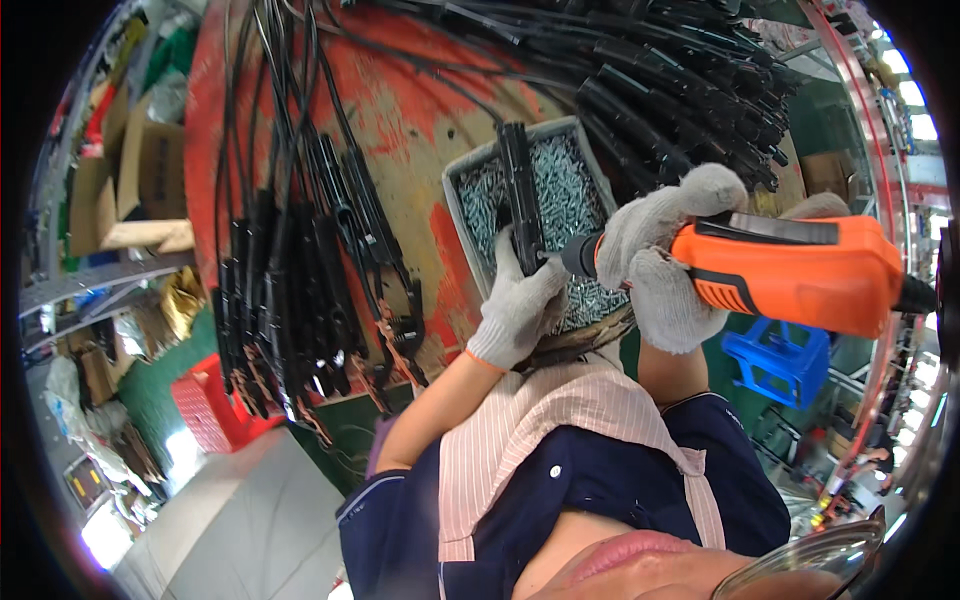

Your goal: The person fastens screws into metal cable assemblies using an electric screwdriver.

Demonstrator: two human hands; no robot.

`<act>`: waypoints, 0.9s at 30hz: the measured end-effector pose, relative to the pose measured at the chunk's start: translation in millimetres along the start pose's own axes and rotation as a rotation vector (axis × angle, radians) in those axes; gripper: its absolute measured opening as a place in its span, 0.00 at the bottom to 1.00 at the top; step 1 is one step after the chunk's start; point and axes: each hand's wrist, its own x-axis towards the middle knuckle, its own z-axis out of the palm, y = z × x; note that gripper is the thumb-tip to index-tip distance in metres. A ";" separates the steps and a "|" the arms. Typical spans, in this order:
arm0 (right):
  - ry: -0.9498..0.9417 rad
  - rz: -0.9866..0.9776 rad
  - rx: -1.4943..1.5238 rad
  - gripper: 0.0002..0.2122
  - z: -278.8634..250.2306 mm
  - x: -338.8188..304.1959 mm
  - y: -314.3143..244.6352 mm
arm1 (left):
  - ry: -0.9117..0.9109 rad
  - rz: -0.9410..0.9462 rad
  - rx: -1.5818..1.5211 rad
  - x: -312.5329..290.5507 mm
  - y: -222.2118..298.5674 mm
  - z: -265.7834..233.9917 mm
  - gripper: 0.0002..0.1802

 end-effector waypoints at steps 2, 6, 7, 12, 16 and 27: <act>0.018 -0.051 0.015 0.36 -5.7 1.2 -8.6 | -0.010 0.001 0.036 -14.6 11.4 3.2 0.37; 0.153 -0.362 0.111 0.25 -51.8 5.3 -64.0 | -0.064 0.036 0.018 -52.4 37.2 27.4 0.13; 0.195 -0.373 0.109 0.26 -70.2 -2.1 -72.0 | -0.061 0.034 0.033 -56.9 40.9 41.0 0.13; 0.416 -0.294 -0.047 0.26 -111.5 -20.7 -109.3 | -0.333 0.134 -0.220 -7.7 52.7 116.1 0.07; 0.404 -0.162 -0.142 0.19 -112.1 -25.9 -127.3 | -0.266 0.065 -0.292 46.7 47.2 170.6 0.13; 0.365 0.244 -0.508 0.32 -45.6 -14.6 -52.8 | -0.201 0.775 0.920 -13.1 51.6 21.1 0.24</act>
